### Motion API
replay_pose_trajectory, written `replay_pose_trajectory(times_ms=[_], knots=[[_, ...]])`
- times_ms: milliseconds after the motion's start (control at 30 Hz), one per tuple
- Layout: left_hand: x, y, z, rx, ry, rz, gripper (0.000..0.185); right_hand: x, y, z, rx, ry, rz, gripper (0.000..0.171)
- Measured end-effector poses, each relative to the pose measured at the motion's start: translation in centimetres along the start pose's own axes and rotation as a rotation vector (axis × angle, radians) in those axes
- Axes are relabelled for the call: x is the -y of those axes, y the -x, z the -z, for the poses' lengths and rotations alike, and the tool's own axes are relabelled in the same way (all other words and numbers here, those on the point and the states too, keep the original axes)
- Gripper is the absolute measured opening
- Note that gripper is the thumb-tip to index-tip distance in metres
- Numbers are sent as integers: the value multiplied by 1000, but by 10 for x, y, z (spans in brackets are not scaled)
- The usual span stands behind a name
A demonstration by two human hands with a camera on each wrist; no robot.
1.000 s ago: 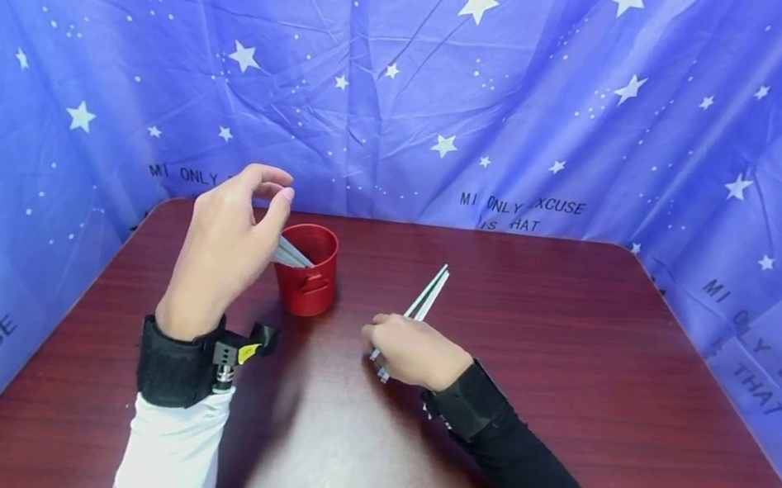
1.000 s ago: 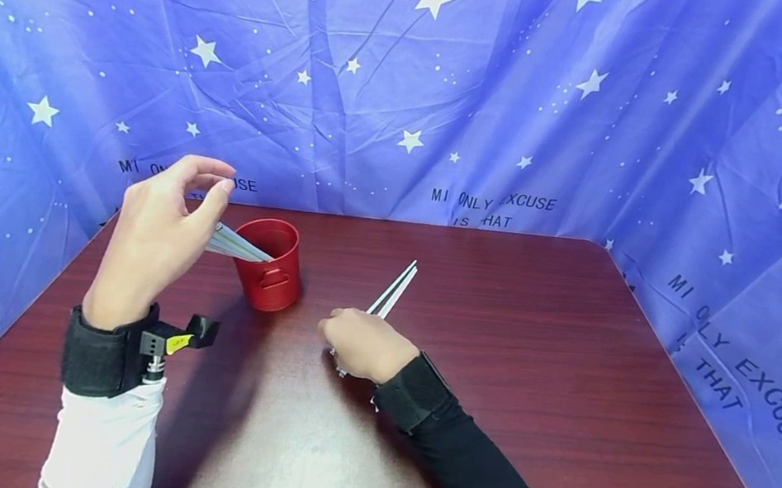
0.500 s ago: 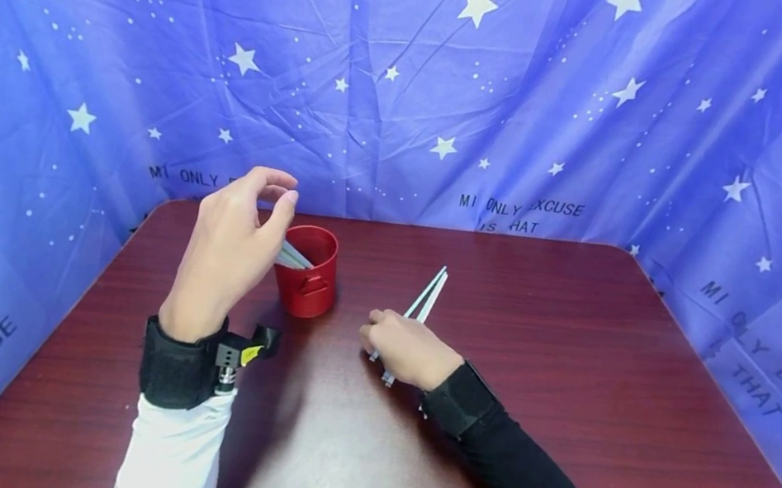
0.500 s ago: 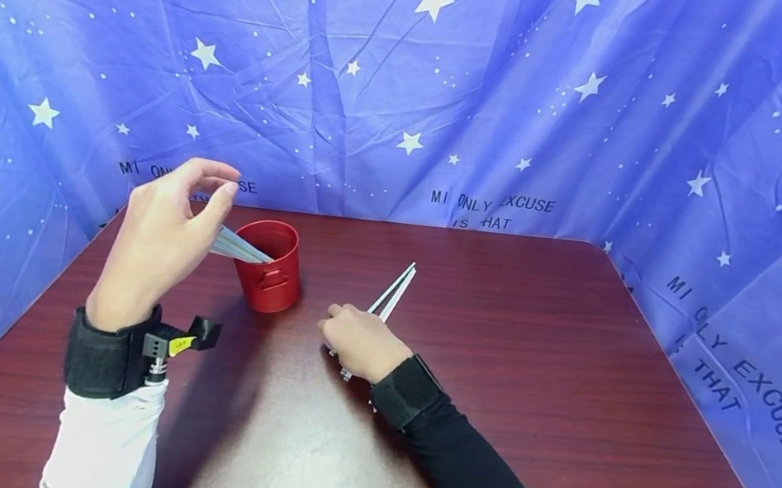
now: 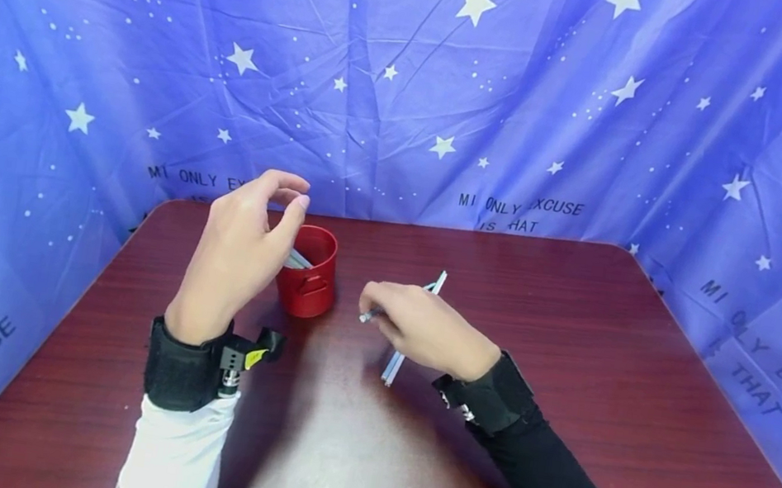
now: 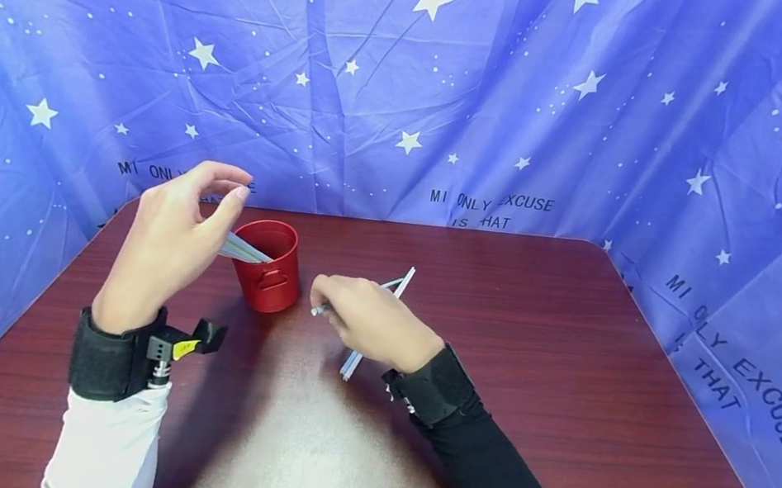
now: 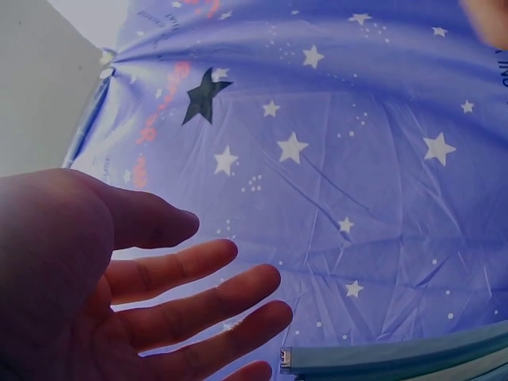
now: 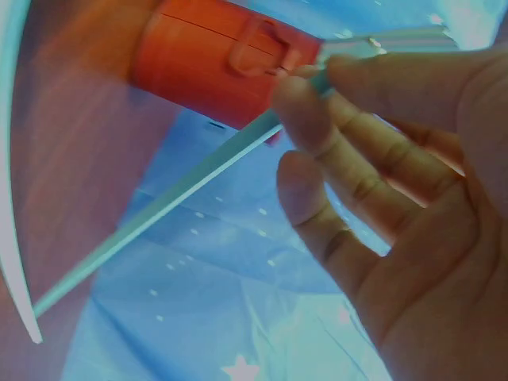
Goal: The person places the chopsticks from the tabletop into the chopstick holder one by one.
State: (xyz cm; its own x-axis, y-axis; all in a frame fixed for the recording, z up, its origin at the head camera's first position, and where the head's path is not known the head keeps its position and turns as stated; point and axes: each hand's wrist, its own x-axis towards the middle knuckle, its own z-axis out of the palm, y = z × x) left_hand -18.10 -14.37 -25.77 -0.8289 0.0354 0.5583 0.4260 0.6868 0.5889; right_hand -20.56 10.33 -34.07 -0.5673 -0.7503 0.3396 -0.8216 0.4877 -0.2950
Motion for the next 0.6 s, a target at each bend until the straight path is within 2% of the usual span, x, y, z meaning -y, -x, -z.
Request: replay_pose_trajectory(times_ms=[267,467,600], knots=[[-2,-1,-5,13,15,-57,25,8,3,28,-218,31,-1,12],[-6,-2,-9,95,31,-84,27,11,8,41,-356,-13,22,16],[-9,-2,-14,168,45,-136,30,15,9,45,-449,4,59,20]])
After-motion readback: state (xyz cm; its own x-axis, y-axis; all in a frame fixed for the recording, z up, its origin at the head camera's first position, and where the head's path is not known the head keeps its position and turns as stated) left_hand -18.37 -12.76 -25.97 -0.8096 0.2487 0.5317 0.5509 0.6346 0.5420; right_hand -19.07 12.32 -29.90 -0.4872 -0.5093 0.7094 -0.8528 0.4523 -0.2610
